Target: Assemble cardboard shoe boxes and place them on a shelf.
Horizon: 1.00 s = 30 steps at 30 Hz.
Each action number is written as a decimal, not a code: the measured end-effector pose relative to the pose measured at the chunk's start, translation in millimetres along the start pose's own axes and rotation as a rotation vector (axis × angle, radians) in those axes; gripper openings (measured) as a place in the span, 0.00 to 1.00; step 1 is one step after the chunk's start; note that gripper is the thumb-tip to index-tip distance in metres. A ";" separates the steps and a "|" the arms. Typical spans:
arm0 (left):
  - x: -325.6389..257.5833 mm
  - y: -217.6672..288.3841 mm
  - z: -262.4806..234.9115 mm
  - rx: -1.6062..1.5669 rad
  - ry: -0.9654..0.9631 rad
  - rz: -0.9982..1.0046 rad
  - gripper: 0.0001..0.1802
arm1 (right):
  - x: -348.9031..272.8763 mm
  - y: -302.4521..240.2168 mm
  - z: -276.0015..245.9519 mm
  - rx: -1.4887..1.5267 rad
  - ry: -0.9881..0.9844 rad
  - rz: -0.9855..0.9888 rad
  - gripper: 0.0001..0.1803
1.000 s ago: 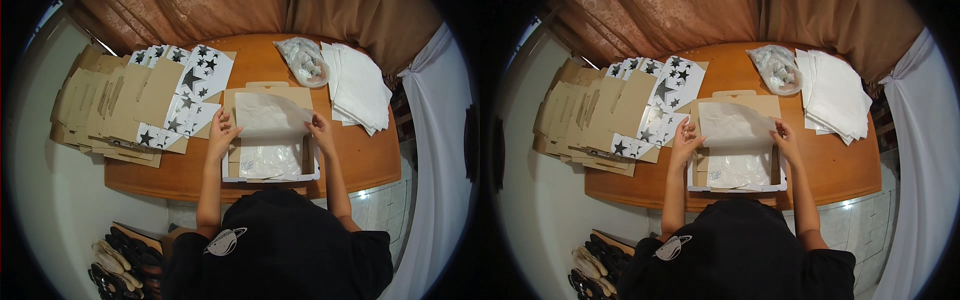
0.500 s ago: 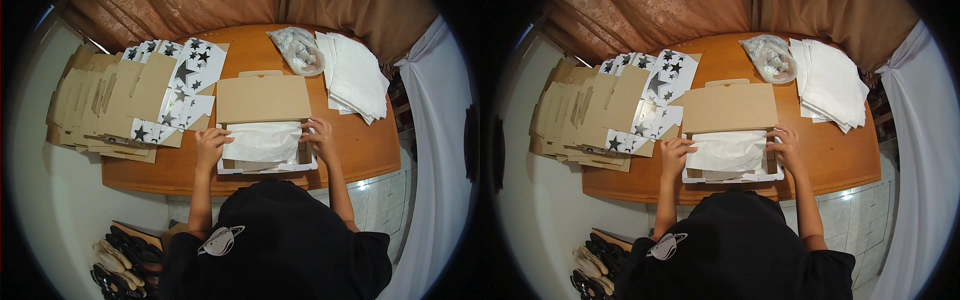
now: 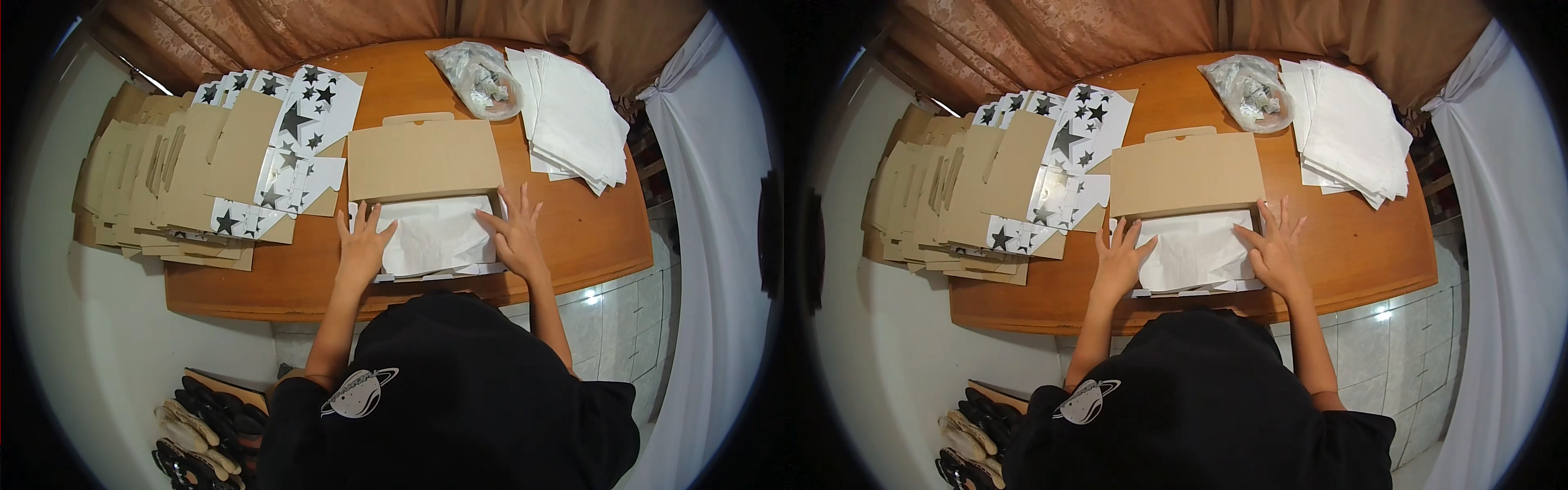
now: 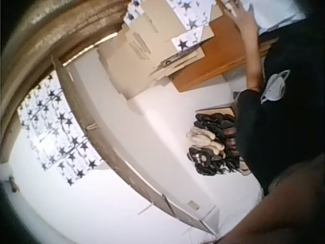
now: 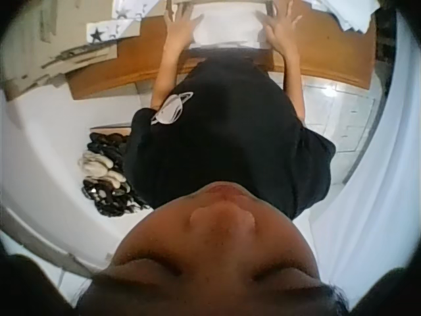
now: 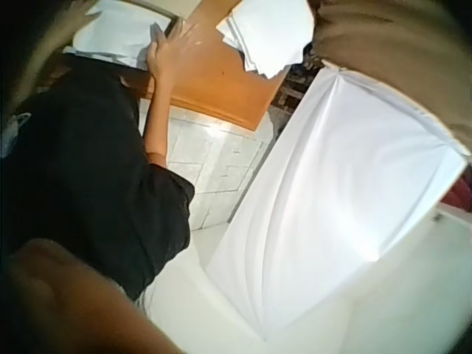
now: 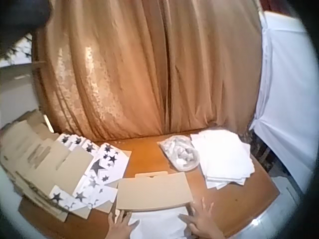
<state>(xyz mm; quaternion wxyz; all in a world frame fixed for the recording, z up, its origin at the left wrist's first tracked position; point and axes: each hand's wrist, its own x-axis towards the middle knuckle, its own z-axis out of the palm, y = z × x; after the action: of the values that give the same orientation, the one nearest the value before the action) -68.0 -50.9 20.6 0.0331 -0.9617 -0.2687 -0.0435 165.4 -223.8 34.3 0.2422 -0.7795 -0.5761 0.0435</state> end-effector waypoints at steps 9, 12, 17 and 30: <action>8.4 22.0 -23.4 -0.438 0.098 0.079 0.19 | -4.2 -25.5 15.5 -0.099 -0.122 -0.071 0.25; 13.1 29.3 -19.1 -0.624 0.072 0.299 0.14 | -1.3 -28.3 14.0 -0.043 -0.161 -0.043 0.23; 15.9 38.5 -0.3 -0.643 0.009 0.333 0.15 | 8.3 -36.9 16.5 -0.149 -0.228 -0.037 0.17; 2.2 18.3 -13.6 -0.651 0.237 0.111 0.11 | -12.4 -40.0 15.7 -0.126 -0.300 -0.145 0.15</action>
<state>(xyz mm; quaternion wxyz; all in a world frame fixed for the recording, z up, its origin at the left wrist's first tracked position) -57.5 -66.6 33.6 -0.2420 -0.9232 -0.1822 -0.2364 120.7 -221.4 35.0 0.1068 -0.7342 -0.6621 0.1057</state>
